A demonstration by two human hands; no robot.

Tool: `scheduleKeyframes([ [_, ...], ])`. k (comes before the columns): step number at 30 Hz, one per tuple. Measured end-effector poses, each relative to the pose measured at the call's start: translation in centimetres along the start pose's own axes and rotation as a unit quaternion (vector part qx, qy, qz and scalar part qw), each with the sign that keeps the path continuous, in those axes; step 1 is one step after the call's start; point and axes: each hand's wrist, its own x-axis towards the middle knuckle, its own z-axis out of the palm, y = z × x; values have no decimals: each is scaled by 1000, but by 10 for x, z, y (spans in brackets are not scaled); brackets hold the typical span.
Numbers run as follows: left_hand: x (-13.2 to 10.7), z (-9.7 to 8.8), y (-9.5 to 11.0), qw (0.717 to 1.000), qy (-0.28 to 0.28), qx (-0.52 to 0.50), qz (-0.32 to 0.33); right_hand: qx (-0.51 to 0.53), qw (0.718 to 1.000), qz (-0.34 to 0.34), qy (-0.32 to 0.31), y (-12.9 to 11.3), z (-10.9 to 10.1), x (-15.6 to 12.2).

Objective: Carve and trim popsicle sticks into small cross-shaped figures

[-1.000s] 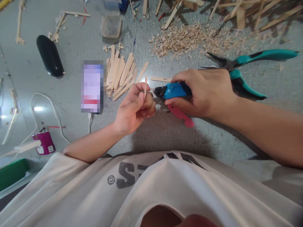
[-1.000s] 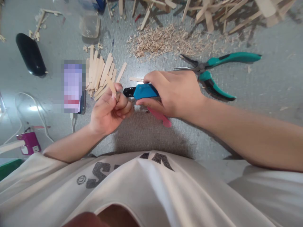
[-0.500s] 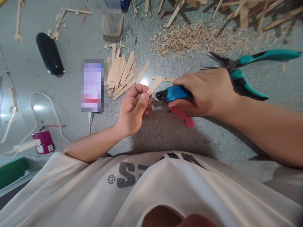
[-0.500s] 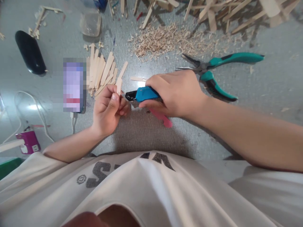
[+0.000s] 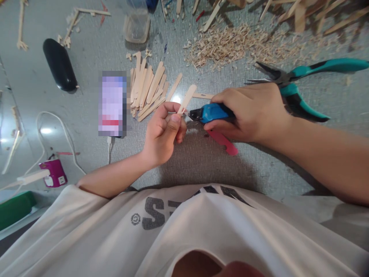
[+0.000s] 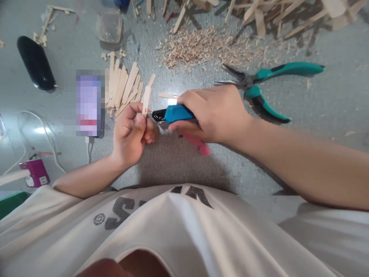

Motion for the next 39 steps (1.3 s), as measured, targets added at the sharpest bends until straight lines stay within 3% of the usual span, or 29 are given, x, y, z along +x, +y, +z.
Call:
scheduleKeyframes([
  [2,3,-4,-4,1000,-24,9,18,3,1000,-2,2,2,1,0],
  [8,6,-8,-9,997,-50,39,43,15,993,-69,98,8,6,-2],
  [19,6,-6,-6,997,-66,29,40,37,999,-33,16,6,0,-2],
  [32,4,-6,-2,998,-64,9,7,46,995,-60,68,4,-2,0],
  [39,5,-7,-1,996,-86,-4,9,44,995,-79,50,8,-2,-1],
])
